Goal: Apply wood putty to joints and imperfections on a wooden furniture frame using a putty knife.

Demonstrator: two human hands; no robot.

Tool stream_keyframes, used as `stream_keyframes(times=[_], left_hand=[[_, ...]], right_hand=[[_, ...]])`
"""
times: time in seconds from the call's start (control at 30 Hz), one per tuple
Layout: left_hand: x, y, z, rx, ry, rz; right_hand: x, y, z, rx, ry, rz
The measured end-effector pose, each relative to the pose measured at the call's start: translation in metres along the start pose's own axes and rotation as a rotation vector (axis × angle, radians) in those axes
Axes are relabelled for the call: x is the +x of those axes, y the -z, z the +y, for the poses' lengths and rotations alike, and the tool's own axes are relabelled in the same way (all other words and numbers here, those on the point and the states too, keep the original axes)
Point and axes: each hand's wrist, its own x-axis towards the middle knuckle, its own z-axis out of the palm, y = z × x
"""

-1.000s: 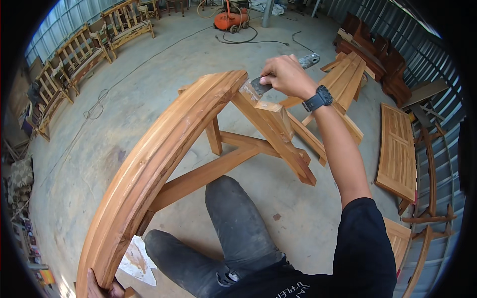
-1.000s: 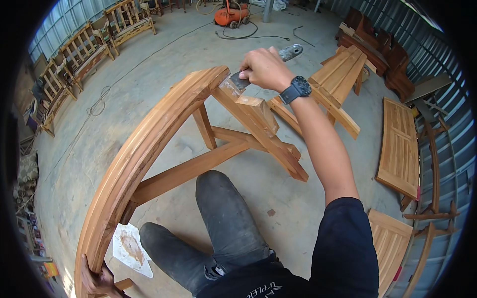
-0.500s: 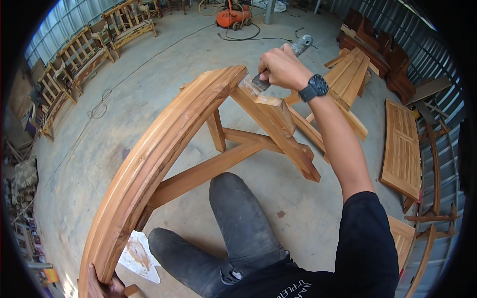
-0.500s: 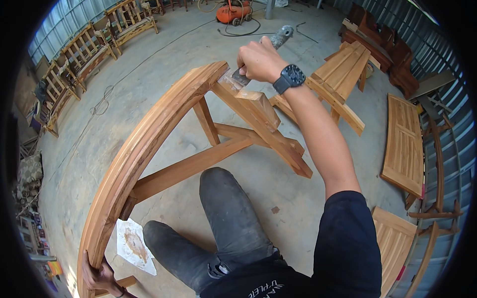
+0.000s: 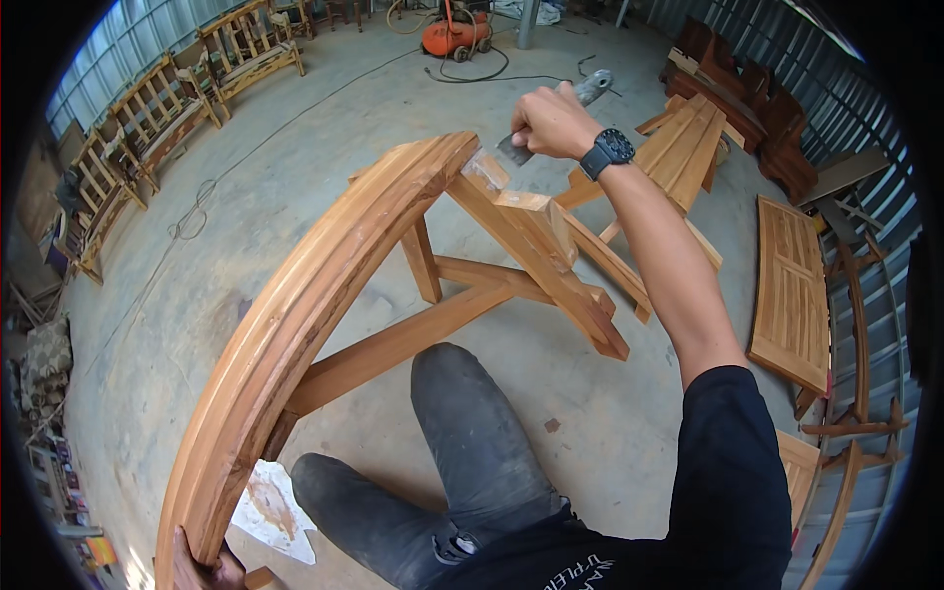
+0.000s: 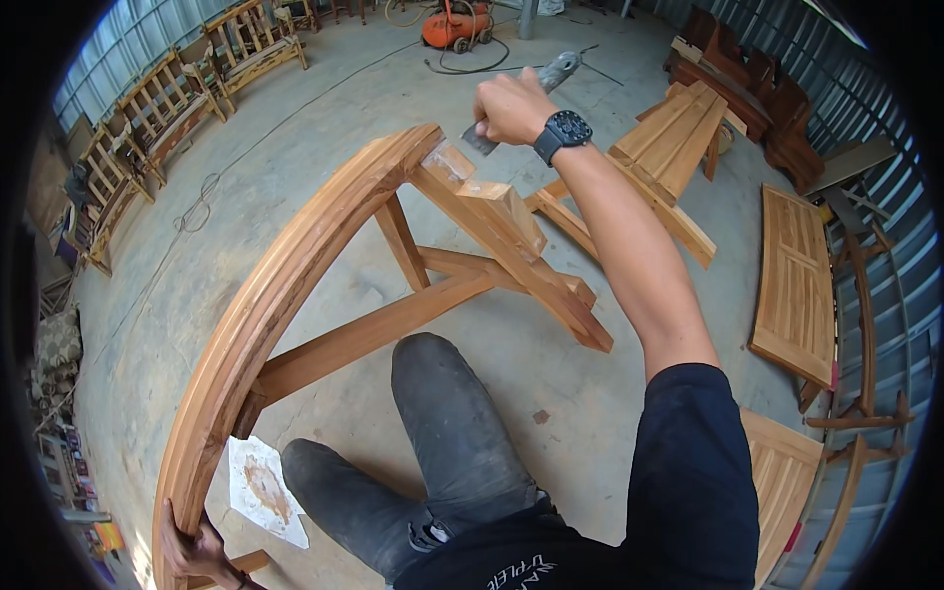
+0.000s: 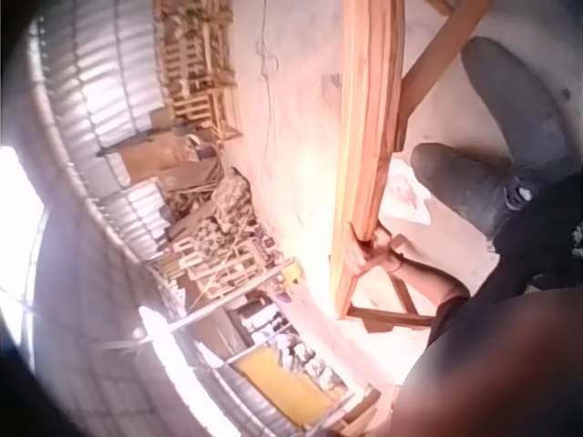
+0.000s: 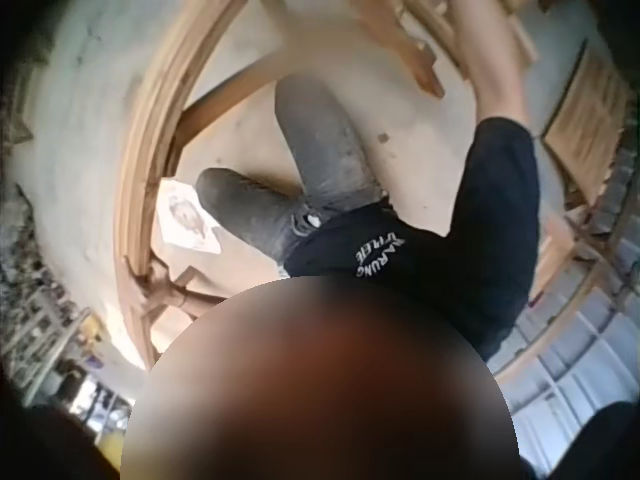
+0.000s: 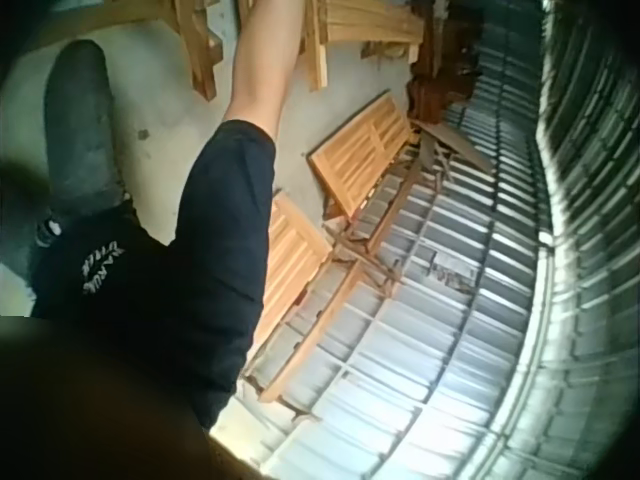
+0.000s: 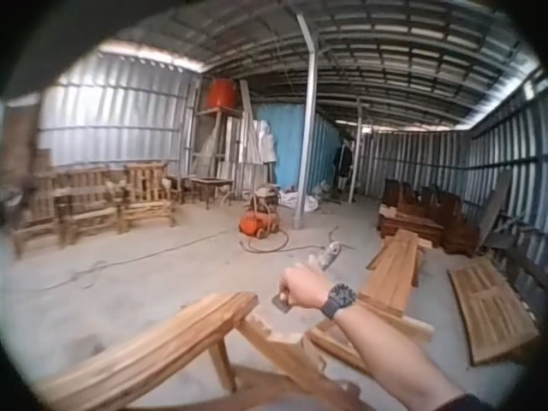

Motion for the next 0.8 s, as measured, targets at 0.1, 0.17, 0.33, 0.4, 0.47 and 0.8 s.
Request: stream_keyframes(times=[0.1,0.17,0.33,0.4,0.47,0.8], left_hand=[[0.001,0.001,-0.002,0.005,-0.026,-0.025],[0.0,0.004,-0.002,0.036,-0.018,-0.032],[-0.003,0.002,-0.003,0.037,0.014,-0.025],[-0.003,-0.001,-0.002,0.041,0.026,-0.027],[-0.002,-0.001,0.0,0.04,0.048,-0.026],[0.014,-0.012,-0.01,0.027,-0.183,0.222]], right_hand=[[-0.022,0.0,-0.003,-0.022,-0.006,0.149],[-0.028,-0.003,-0.02,-0.033,0.021,0.187],[-0.023,-0.009,-0.047,-0.059,-0.024,0.248],[-0.02,-0.011,-0.046,-0.06,-0.069,0.244],[-0.019,-0.016,-0.035,-0.123,-0.156,0.256],[-0.018,-0.021,-0.045,-0.15,-0.093,0.285]])
